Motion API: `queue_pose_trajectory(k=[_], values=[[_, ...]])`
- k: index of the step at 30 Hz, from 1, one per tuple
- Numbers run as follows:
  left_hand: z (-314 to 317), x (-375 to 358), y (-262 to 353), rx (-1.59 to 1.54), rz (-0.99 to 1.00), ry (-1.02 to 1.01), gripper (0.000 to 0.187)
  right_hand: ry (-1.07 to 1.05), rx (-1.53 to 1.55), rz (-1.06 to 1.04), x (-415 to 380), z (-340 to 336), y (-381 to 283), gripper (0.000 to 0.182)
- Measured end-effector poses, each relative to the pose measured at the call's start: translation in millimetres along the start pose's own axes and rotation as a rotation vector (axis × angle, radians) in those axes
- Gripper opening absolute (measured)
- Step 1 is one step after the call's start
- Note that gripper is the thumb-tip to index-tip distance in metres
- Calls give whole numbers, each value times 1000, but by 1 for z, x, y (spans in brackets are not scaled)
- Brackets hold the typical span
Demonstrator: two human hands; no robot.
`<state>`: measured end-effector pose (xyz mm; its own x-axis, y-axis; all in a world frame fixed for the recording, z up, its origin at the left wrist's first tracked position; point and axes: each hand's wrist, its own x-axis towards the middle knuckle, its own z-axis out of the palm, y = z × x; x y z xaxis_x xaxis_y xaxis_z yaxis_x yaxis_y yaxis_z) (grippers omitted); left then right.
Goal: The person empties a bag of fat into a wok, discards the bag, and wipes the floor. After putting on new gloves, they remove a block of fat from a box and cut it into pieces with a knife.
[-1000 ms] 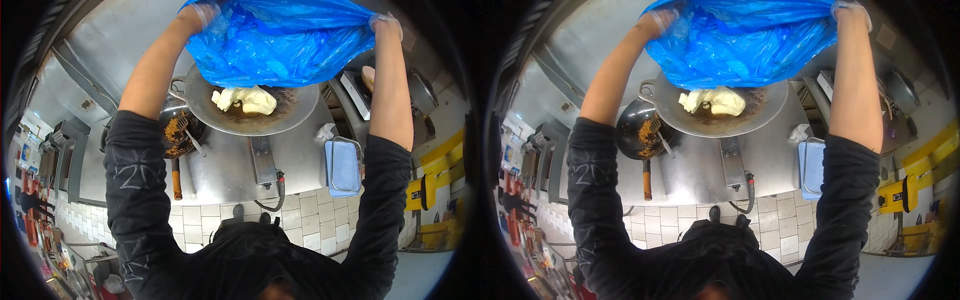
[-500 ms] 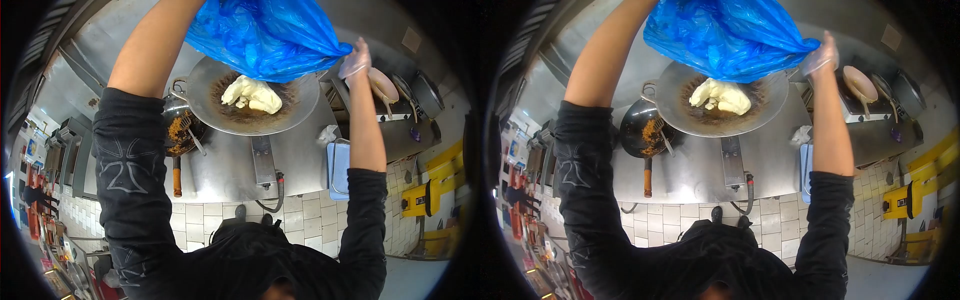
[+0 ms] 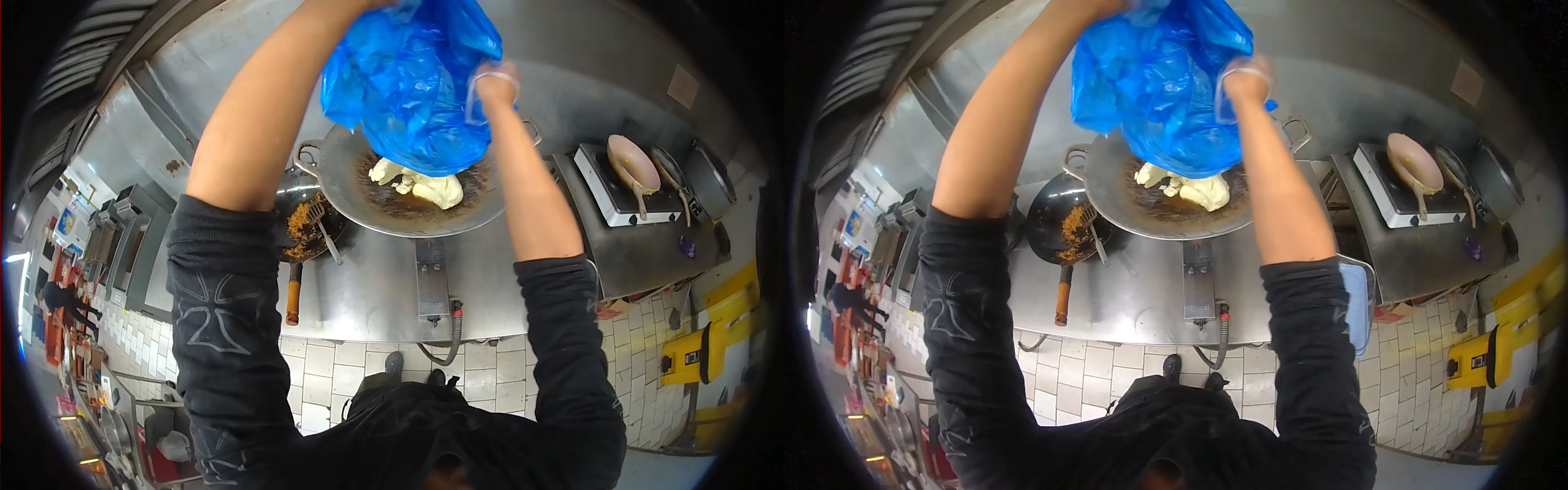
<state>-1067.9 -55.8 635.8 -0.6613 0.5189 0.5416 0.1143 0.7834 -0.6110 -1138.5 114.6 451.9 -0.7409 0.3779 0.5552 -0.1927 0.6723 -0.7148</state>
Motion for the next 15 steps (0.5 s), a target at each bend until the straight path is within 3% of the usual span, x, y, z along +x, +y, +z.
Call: queue_pose_trajectory(k=[2, 3, 5, 7, 8, 9, 10, 13, 15], values=[[27, -28, -16, -62, -33, 5, 24, 64, 377, -72, 38, 11, 5, 31], [56, -45, -23, -147, -228, -130, 65, 69, 378, -73, 42, 8, -1, 31], [93, -61, -17, -691, -91, -351, 77, -77, 350, -315, 45, -1, -22, 35], [133, -75, 11, -608, -297, -296, 84, -52, 331, -427, 55, 10, -39, 35], [171, -77, 26, -604, -287, -228, 94, -38, 320, -543, 59, 15, -49, 34], [164, -85, 47, -609, -409, -284, 101, -210, 486, -454, 59, 14, -62, 35], [195, -84, 65, -520, -344, -148, 103, -207, 466, -462, 57, 10, -80, 35], [186, -83, 103, -576, -525, -25, 87, -166, 164, -286, 60, 11, -112, 31], [203, -67, 102, -1001, -272, -127, 60, -167, 203, -60, 90, 27, -108, 29]])
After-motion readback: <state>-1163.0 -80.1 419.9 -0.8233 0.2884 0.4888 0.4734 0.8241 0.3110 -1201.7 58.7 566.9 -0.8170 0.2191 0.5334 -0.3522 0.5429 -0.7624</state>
